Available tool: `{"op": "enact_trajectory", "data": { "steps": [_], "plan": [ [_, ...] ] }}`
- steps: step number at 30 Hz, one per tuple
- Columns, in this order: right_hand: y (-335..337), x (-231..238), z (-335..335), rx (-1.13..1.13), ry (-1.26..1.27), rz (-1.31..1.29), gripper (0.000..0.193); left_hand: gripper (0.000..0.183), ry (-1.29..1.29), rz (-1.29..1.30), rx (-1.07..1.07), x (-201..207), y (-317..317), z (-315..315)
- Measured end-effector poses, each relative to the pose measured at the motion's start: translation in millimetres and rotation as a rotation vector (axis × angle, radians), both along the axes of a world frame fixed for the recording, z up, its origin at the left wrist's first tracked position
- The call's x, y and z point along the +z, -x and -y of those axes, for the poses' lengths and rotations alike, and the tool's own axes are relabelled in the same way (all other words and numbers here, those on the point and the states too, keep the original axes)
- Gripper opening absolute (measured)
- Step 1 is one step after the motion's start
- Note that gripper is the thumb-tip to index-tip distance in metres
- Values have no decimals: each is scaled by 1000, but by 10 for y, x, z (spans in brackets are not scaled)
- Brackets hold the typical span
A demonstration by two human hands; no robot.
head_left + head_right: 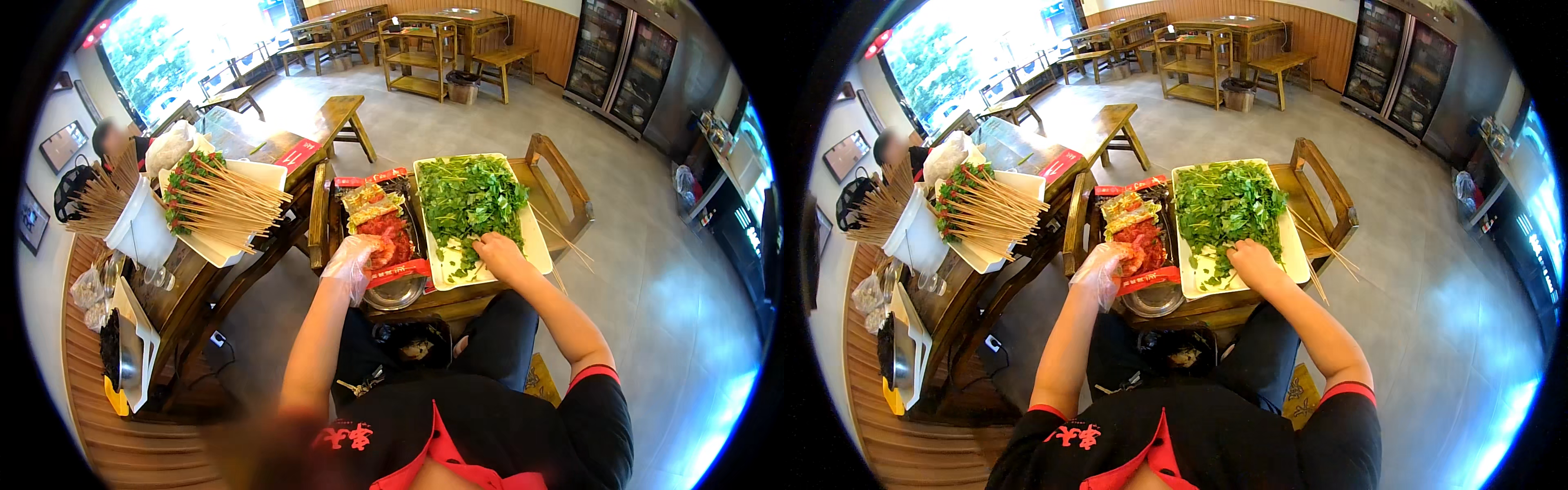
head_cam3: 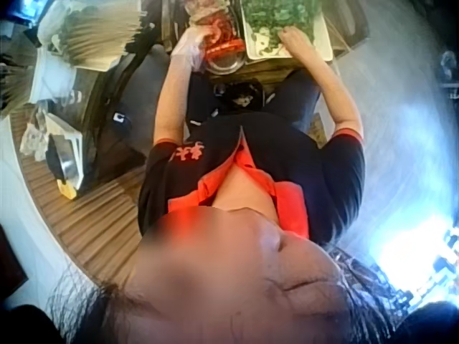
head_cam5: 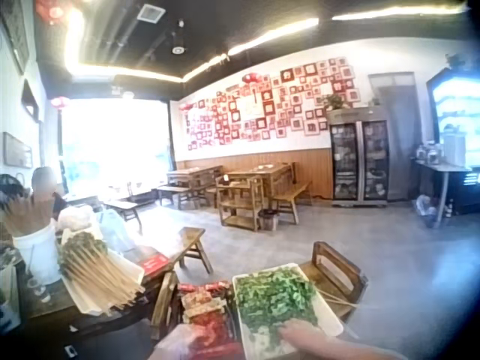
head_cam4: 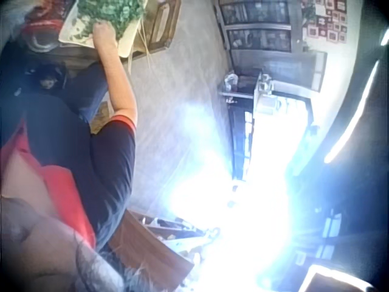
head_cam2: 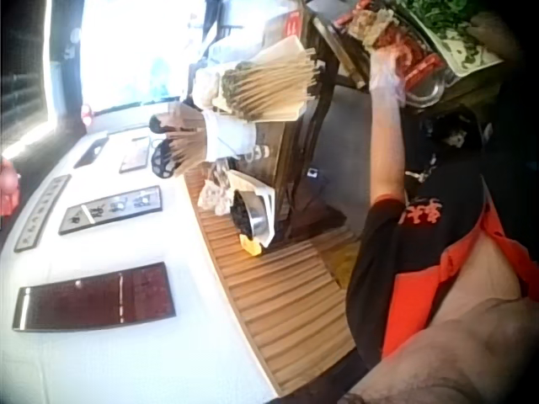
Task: The person prepares food skewers by wrapping pieces of cilantro with thin slices of raw meat and threading them onto wooden sticks.
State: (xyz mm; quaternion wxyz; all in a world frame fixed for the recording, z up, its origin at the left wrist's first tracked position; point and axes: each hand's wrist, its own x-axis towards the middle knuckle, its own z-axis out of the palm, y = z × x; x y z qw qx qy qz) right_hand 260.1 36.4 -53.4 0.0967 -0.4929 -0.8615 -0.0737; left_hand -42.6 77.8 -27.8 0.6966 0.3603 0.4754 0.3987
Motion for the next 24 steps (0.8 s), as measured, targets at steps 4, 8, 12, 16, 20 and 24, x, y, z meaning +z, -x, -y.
{"op": "enact_trajectory", "data": {
  "steps": [4,8,12,16,20,24],
  "plan": [
    [-28,-9,-45,-44,6,24,10,14,65,226,28,196,-83,172],
    [8,26,-2,34,2,22,12,17,-62,289,-77,89,5,205],
    [3,-18,-6,33,-89,-1,18,11,-122,201,-68,187,-92,279],
    [22,-45,14,-62,-33,-110,12,8,-269,73,-102,74,-89,249],
    [-3,-81,17,-42,-52,-119,9,13,-264,104,-57,132,-105,331],
    [-10,-75,15,53,-110,-40,2,20,-242,348,-117,85,-65,335]
  ]
}}
